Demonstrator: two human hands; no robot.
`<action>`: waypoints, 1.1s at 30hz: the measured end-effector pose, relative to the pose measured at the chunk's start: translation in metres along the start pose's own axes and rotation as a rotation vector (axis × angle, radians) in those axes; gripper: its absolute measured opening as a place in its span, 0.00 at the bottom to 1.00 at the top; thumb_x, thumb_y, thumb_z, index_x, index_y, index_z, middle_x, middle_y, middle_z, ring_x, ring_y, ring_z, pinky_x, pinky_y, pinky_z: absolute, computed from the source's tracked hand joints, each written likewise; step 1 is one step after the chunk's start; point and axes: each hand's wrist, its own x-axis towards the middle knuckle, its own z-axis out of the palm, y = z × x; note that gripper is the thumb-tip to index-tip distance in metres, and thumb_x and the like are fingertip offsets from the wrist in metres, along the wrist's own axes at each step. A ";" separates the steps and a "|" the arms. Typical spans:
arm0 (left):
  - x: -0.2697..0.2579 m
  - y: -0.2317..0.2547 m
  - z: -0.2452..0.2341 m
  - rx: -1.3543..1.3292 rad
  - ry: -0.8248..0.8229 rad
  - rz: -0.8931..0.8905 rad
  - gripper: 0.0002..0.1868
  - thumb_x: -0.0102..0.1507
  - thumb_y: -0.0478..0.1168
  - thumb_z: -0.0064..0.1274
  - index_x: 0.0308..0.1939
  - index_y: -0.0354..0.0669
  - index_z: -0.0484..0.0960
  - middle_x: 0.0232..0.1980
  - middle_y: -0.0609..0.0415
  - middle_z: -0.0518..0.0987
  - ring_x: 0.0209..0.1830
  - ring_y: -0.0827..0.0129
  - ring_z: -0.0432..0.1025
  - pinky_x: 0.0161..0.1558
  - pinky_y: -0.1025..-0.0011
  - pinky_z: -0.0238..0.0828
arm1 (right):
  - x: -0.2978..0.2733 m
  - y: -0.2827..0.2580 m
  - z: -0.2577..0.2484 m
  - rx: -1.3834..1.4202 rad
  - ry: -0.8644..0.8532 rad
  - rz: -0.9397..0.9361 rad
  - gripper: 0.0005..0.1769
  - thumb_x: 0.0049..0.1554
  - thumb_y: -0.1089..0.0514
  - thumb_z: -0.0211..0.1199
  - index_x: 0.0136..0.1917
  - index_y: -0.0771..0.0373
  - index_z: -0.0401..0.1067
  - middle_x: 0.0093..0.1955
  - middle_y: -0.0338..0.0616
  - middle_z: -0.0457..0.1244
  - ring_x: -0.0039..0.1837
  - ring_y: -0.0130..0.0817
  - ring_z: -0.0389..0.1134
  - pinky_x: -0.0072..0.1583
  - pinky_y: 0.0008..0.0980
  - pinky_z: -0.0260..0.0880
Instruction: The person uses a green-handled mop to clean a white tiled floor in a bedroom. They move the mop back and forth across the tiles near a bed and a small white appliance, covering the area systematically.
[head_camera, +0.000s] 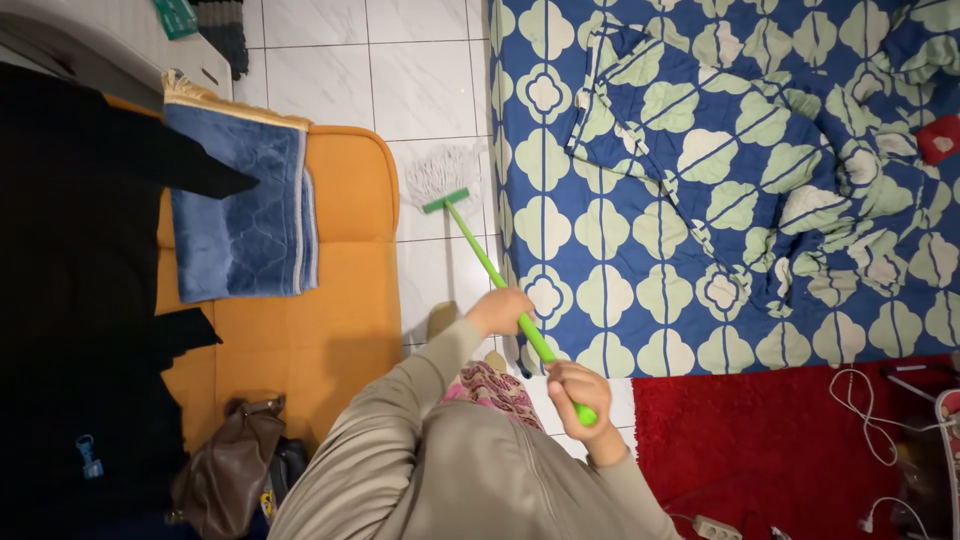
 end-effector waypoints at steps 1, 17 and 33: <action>-0.001 0.018 0.001 0.001 0.001 0.000 0.03 0.55 0.35 0.61 0.32 0.43 0.83 0.35 0.49 0.82 0.44 0.52 0.77 0.52 0.55 0.78 | 0.004 -0.023 -0.005 0.000 0.000 -0.002 0.27 0.60 0.69 0.56 0.20 0.59 0.60 0.21 0.44 0.58 0.25 0.44 0.63 0.46 0.50 0.77; -0.009 0.098 0.039 0.015 -0.231 0.273 0.19 0.63 0.53 0.45 0.20 0.53 0.76 0.24 0.60 0.75 0.23 0.63 0.68 0.25 0.63 0.64 | -0.002 -0.133 -0.024 -0.246 0.018 0.049 0.22 0.59 0.60 0.53 0.24 0.60 0.58 0.22 0.42 0.59 0.25 0.33 0.63 0.37 0.33 0.81; 0.026 -0.083 -0.043 0.224 -0.068 0.150 0.18 0.69 0.51 0.47 0.31 0.46 0.83 0.34 0.53 0.80 0.42 0.58 0.77 0.50 0.61 0.77 | 0.031 0.060 0.076 -0.185 0.210 -0.220 0.28 0.64 0.66 0.53 0.22 0.58 0.57 0.23 0.41 0.59 0.26 0.43 0.65 0.43 0.50 0.77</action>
